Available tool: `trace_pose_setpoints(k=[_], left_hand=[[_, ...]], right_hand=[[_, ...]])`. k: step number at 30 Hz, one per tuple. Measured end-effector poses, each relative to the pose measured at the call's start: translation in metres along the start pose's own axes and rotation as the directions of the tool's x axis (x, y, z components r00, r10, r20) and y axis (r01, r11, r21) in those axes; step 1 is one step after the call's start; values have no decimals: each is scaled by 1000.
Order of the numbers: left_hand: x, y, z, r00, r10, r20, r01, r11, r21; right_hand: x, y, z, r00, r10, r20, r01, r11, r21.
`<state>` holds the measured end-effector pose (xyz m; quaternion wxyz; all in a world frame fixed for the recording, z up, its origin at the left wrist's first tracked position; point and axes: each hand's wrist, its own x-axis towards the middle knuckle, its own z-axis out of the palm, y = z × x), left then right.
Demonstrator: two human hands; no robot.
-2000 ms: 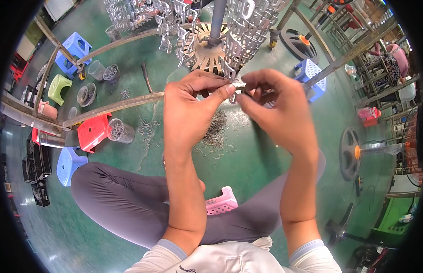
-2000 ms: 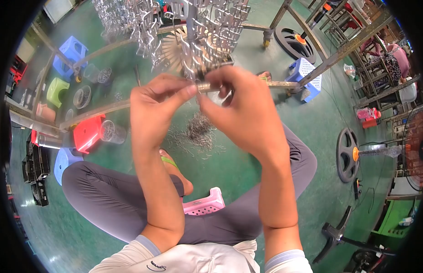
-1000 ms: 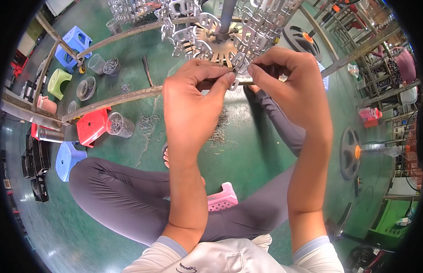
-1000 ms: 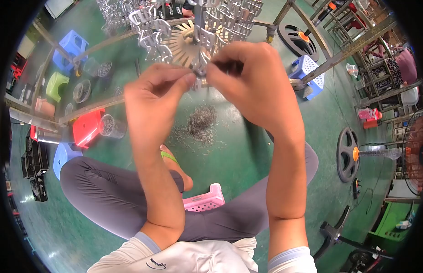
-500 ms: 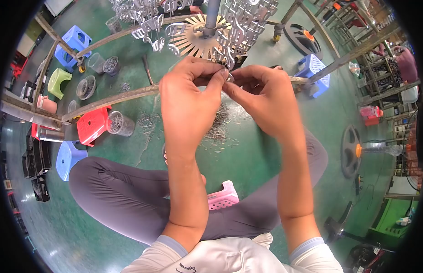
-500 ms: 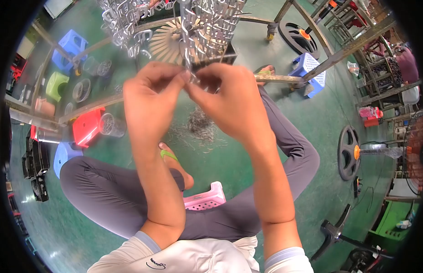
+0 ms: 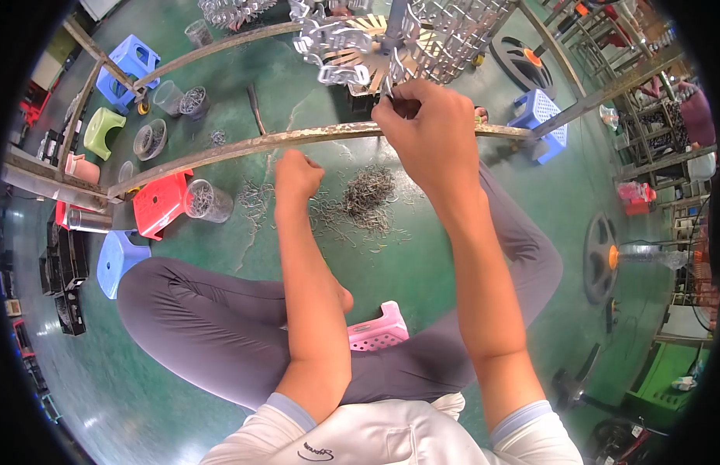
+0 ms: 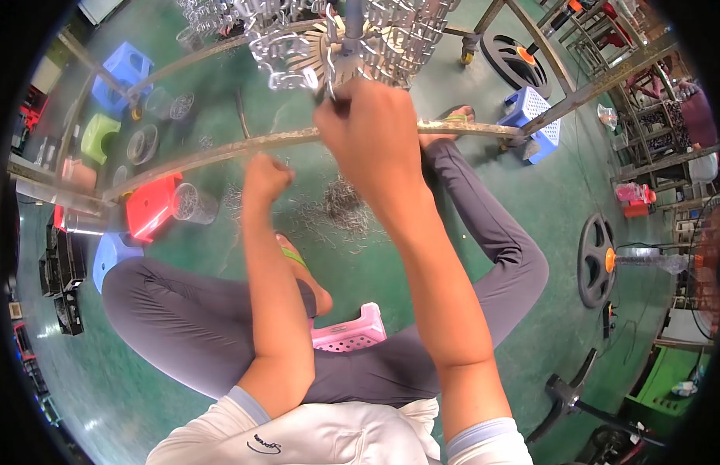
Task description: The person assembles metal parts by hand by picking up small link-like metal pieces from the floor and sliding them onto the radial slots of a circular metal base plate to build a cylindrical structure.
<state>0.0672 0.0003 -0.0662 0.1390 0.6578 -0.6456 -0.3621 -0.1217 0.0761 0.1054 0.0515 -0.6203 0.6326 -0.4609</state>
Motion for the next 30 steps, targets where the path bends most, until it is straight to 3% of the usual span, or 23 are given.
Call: trace_pose_setpoints(k=[5, 8, 11, 13, 15, 16, 17, 19, 21, 23, 26, 28, 30], left_hand=[[38, -57, 55, 986, -145, 78, 132, 979, 156], [44, -60, 58, 970, -214, 115, 199, 971, 133], [17, -22, 35, 985, -172, -12, 172, 973, 154], [10, -5, 23, 998, -32, -46, 40, 982, 185], [-28, 47, -23, 986, 160, -44, -160, 987, 7], [-47, 71, -45, 969, 245, -29, -246, 954, -172], [-62, 91, -59, 941, 335, -45, -329, 877, -349], [-86, 120, -73, 877, 467, -111, -427, 653, -626], [-104, 139, -77, 865, 472, -171, -438, 544, -715], [-111, 151, -68, 871, 441, -215, -437, 497, -750], [-102, 156, -54, 871, 392, -296, -470, 490, -734], [-92, 147, -46, 819, 423, -387, -557, 425, -714], [-84, 139, -47, 832, 419, -364, -527, 391, -754]], right_hand=[[8, -2, -3, 999, 38, 8, -37, 998, -58], [11, 2, -8, 999, 34, 3, -34, 997, -75], [15, 5, -12, 999, 46, 2, -45, 995, -91], [14, 8, -12, 999, 46, -3, -46, 994, -104], [14, 7, -14, 1000, 23, 2, -23, 993, -113], [12, 7, -14, 1000, 19, 9, -18, 993, -118], [11, 11, -14, 998, -60, -13, 57, 986, -157], [6, 5, -22, 993, 78, 90, -61, 982, -177], [3, -2, -29, 978, 152, 142, -110, 958, -266], [-7, -22, -32, 991, 66, 113, -39, 973, -226], [-5, -13, -31, 987, 78, 140, -73, 996, -43], [-7, -15, -36, 985, -15, 174, 22, 999, -38], [-9, -14, -35, 976, -10, 216, 15, 1000, -21]])
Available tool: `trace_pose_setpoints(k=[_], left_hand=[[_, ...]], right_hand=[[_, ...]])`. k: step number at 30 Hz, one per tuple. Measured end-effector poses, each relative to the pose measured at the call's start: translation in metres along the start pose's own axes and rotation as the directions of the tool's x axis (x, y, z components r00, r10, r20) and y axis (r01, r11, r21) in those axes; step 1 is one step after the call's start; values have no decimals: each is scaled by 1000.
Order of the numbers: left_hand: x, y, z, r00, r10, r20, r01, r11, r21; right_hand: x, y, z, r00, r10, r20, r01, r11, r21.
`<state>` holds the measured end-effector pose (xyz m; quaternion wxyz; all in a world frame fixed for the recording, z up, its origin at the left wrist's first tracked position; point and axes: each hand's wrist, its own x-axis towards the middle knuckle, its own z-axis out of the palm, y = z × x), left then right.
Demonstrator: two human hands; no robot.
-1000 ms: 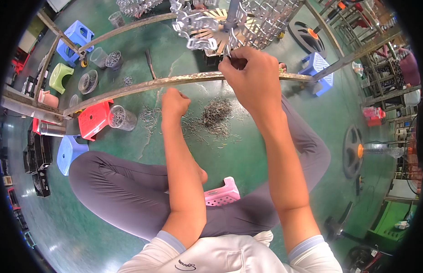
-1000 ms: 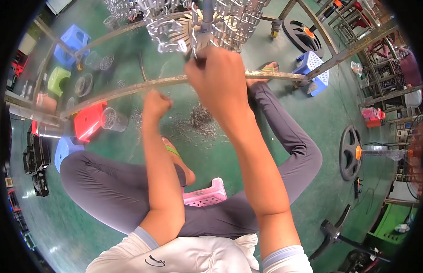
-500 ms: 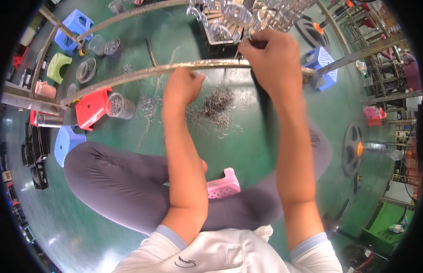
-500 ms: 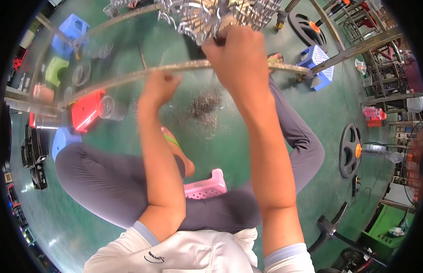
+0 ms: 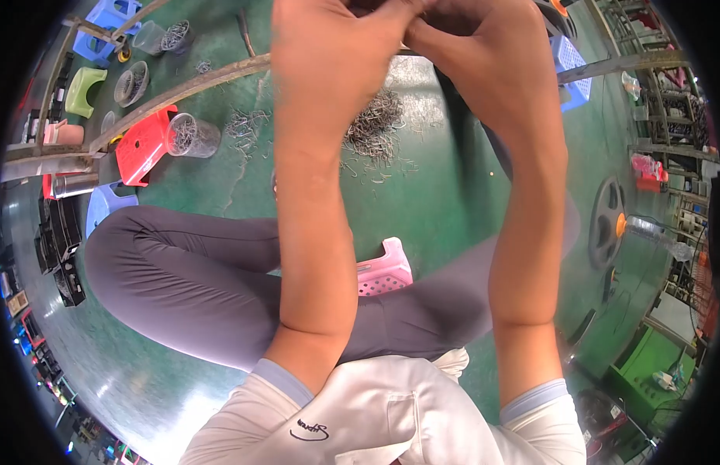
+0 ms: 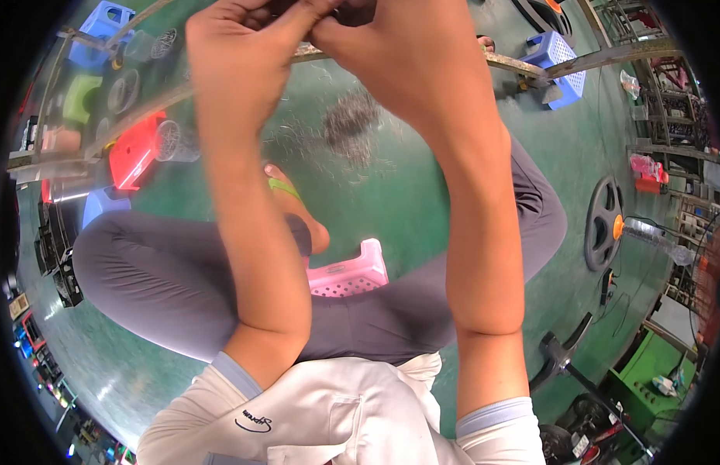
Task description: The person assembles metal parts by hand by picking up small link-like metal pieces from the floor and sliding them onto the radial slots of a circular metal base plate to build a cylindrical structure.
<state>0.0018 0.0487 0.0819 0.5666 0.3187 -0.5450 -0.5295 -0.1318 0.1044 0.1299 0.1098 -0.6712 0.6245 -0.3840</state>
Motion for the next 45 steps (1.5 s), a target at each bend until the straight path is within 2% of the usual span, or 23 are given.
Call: trace_pose_setpoints(k=[1, 4, 5, 6, 7, 8, 10, 12, 15, 18, 20, 23, 25, 27, 31, 33, 34, 35, 37, 38, 41, 44, 45], left_hand=[[2, 0, -3, 1000, -12, 3, 12, 1000, -27], [-1, 7, -10, 994, 110, -17, -109, 993, 44], [3, 2, -12, 999, 28, -34, -28, 1000, -6], [3, 5, -13, 999, 0, -32, 2, 999, 45], [2, 11, -13, 999, -24, -35, 27, 995, 95], [0, 15, -14, 998, -51, -39, 56, 988, 145], [-2, 17, -13, 999, -31, -14, 33, 986, 164], [-2, 14, -12, 1000, -21, 3, 20, 987, 161], [2, 8, -10, 999, -31, 8, 29, 991, 128], [3, 10, -9, 997, -76, 12, 74, 992, 106], [2, 14, -7, 994, -105, 24, 102, 990, 96], [4, 5, -4, 1000, -5, 2, 5, 987, 159], [5, 6, -7, 997, -72, 21, 67, 984, 163], [5, 8, -10, 993, -116, 24, 111, 979, 172], [9, 7, -14, 990, -131, 55, 120, 979, 164], [10, 10, -13, 989, -130, 75, 116, 980, 162], [9, 12, -12, 988, -133, 74, 119, 979, 168], [8, 13, -12, 988, -137, 72, 123, 977, 175], [8, 11, -13, 989, -121, 84, 106, 981, 165], [9, 10, -14, 990, -112, 91, 96, 982, 160], [10, 9, -15, 992, -72, 106, 57, 989, 138], [7, 13, -17, 991, -101, 93, 85, 983, 163], [7, 14, -17, 992, -90, 91, 75, 985, 155]], right_hand=[[-1, 5, 4, 1000, -8, -16, 9, 998, 56], [-9, 43, 38, 989, -35, -146, 79, 949, 304], [-22, 67, 50, 994, 96, -59, -76, 958, 277], [-37, 86, 60, 953, 290, 83, -298, 949, 104], [-61, 127, 86, 951, 292, 100, -294, 956, 6], [-79, 153, 102, 838, 478, 265, -450, 878, -162], [-131, 224, 152, 643, 644, 415, -534, 765, -361], [-177, 258, 183, 607, 710, 357, -576, 703, -417], [-196, 265, 197, 558, 745, 365, -636, 667, -389], [-198, 261, 205, 558, 750, 356, -629, 662, -408], [-196, 257, 206, 585, 734, 346, -591, 677, -438], [-194, 250, 208, 589, 723, 360, -549, 685, -478], [-197, 250, 208, 615, 702, 359, -517, 703, -489], [-196, 249, 202, 608, 713, 350, -555, 697, -455], [-169, 239, 184, 675, 698, 238, -604, 708, -366], [-141, 214, 157, 785, 595, 172, -577, 804, -144], [-125, 192, 140, 829, 544, 131, -544, 838, -35], [-111, 168, 126, 883, 470, 15, -469, 877, 104], [-84, 118, 97, 923, 326, -203, -257, 918, 303], [-72, 96, 84, 919, 253, -301, -135, 921, 364], [-44, 55, 59, 881, 108, -461, 133, 878, 461], [-35, 50, 53, 905, -7, -425, 209, 877, 432], [-34, 49, 54, 910, -2, -414, 202, 876, 439]])
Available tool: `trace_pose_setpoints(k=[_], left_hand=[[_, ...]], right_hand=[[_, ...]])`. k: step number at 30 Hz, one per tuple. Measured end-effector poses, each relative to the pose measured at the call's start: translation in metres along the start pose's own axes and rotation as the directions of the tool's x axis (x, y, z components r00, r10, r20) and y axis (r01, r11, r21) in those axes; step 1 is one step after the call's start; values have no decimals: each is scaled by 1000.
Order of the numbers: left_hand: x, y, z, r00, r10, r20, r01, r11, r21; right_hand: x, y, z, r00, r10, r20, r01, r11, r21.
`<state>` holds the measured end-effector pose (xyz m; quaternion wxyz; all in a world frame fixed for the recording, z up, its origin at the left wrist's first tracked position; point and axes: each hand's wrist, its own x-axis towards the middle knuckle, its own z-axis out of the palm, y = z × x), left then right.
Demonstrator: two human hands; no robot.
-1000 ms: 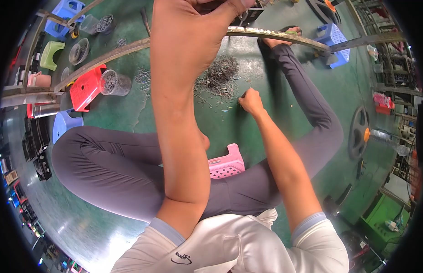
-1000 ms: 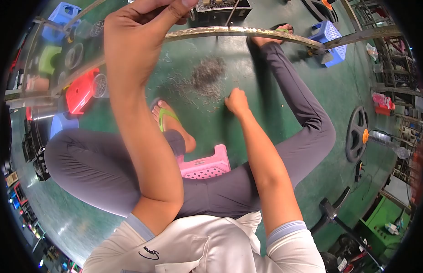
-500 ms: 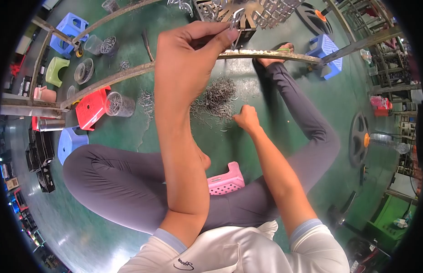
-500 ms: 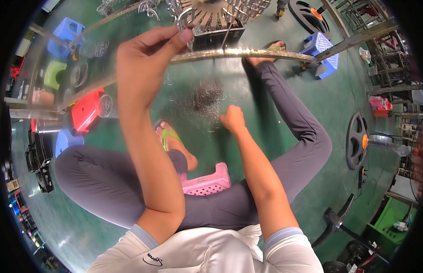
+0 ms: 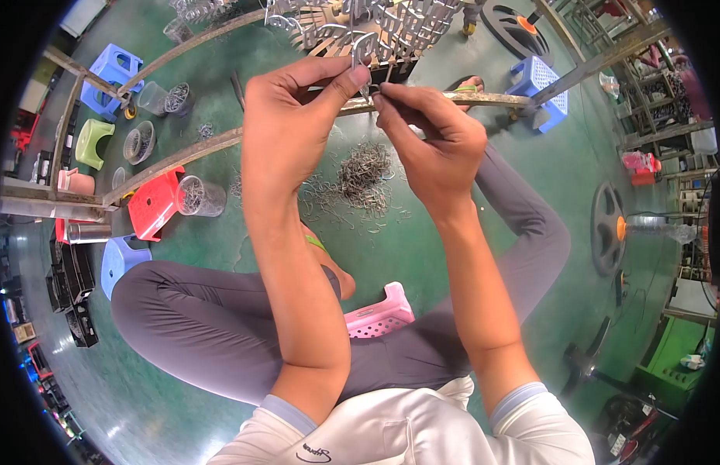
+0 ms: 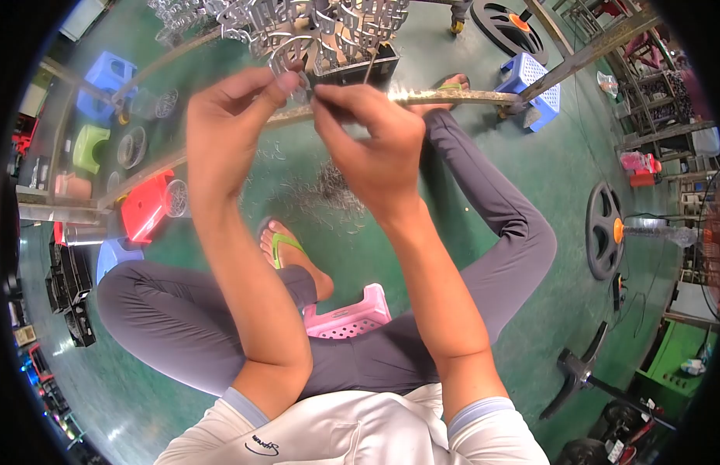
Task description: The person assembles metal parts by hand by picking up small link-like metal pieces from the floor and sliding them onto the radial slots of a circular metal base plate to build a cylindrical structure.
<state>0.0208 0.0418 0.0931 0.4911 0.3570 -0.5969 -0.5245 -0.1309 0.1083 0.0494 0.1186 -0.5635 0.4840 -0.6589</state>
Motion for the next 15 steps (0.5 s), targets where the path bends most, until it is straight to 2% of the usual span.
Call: trace_pose_setpoints(k=[5, 8, 11, 14, 15], left_hand=[[-2, -2, 0, 1000, 28, 1, -28, 999, -35], [-5, 3, 1, 994, 87, -67, -90, 995, -40], [-6, -9, -12, 994, 1, -109, 5, 999, 51], [-8, -16, -18, 995, -70, -69, 88, 947, 309], [-7, -19, -18, 997, -55, -60, 68, 965, 254]], right_hand=[[0, 1, 7, 999, 17, 33, -16, 999, -35], [7, 4, 10, 999, 24, 48, -21, 998, -67], [16, 5, 15, 996, 49, 70, -41, 993, -110], [23, 14, 20, 995, 66, 68, -61, 995, -85], [26, 14, 21, 995, 70, 72, -63, 993, -95]])
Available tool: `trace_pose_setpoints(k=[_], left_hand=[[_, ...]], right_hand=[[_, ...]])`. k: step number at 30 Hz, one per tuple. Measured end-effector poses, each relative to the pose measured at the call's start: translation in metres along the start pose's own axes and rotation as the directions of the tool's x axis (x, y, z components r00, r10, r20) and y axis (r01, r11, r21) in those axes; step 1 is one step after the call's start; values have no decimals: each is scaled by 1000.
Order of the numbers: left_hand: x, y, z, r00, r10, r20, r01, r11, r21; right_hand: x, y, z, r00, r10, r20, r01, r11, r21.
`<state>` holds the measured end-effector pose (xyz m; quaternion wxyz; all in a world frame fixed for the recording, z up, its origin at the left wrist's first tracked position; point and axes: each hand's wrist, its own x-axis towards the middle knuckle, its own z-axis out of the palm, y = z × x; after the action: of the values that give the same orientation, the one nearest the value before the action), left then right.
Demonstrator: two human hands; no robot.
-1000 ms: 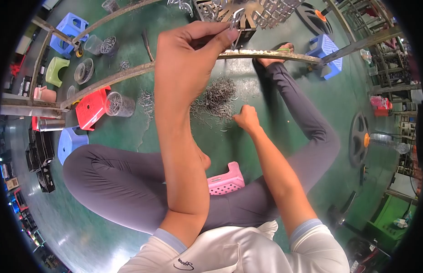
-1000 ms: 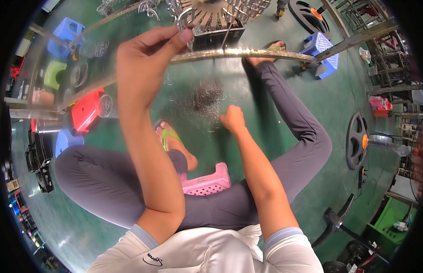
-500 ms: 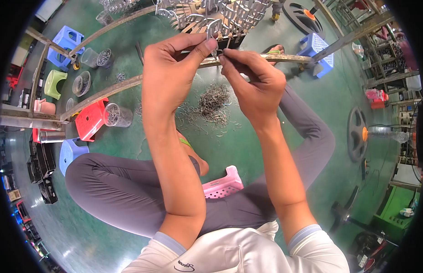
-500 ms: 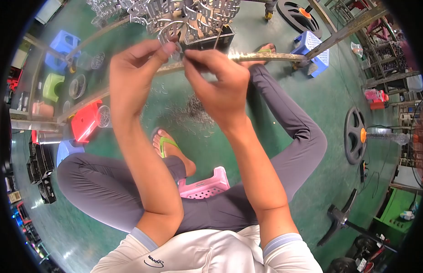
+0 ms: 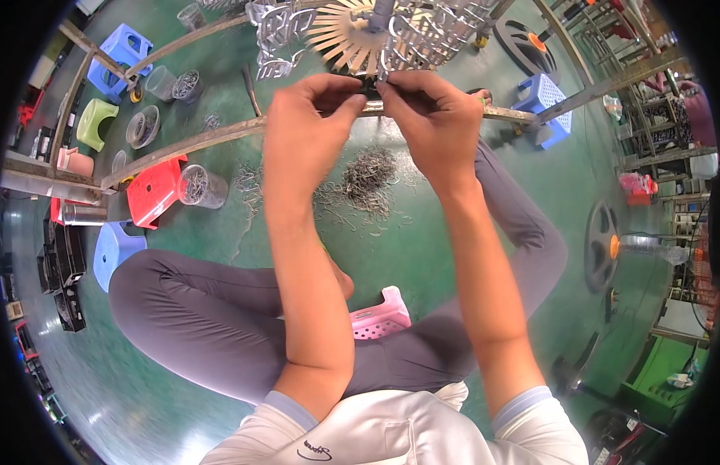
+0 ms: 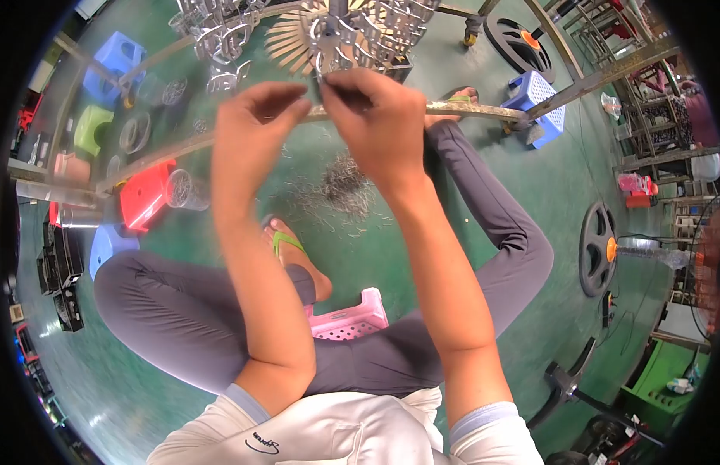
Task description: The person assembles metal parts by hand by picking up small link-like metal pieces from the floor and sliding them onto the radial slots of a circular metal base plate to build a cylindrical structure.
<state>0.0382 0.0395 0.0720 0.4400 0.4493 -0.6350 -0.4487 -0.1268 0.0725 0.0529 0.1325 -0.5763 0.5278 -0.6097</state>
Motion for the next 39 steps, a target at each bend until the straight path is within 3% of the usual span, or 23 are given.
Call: trace_pose_setpoints(k=[3, 6, 12, 15, 21, 24, 27, 30, 34, 39], left_hand=[[7, -15, 21, 996, 77, -43, -84, 976, -199], [10, -24, 34, 991, 90, -103, -112, 966, -232], [7, -16, 42, 992, 3, -124, -27, 981, -193], [11, -22, 47, 984, 79, -157, -101, 985, -138], [18, -23, 57, 981, 124, -147, -141, 984, -108], [24, -28, 65, 983, 108, -150, -129, 982, -139], [28, -36, 69, 989, -143, -41, 134, 978, -159], [41, -42, 72, 943, -326, 66, 280, 670, -688], [56, -51, 70, 921, -293, 255, 359, 390, -848], [64, -59, 77, 891, -348, 291, 401, 305, -864]], right_hand=[[6, 1, 0, 1000, 11, 11, -10, 1000, -25], [10, -1, -4, 999, 35, 26, -34, 999, -37], [23, -31, -19, 991, 4, 134, 29, 969, -245], [34, -54, -19, 963, 228, 141, -173, 931, -322], [56, -40, -16, 963, 255, 86, -192, 877, -441], [66, -41, -20, 933, 343, 111, -258, 850, -459], [78, -50, -23, 873, 471, 127, -343, 778, -527], [79, -43, -21, 892, 448, 63, -386, 826, -412], [85, -46, -24, 882, 464, 87, -360, 780, -511], [84, -52, -32, 868, 488, 95, -342, 724, -599]])
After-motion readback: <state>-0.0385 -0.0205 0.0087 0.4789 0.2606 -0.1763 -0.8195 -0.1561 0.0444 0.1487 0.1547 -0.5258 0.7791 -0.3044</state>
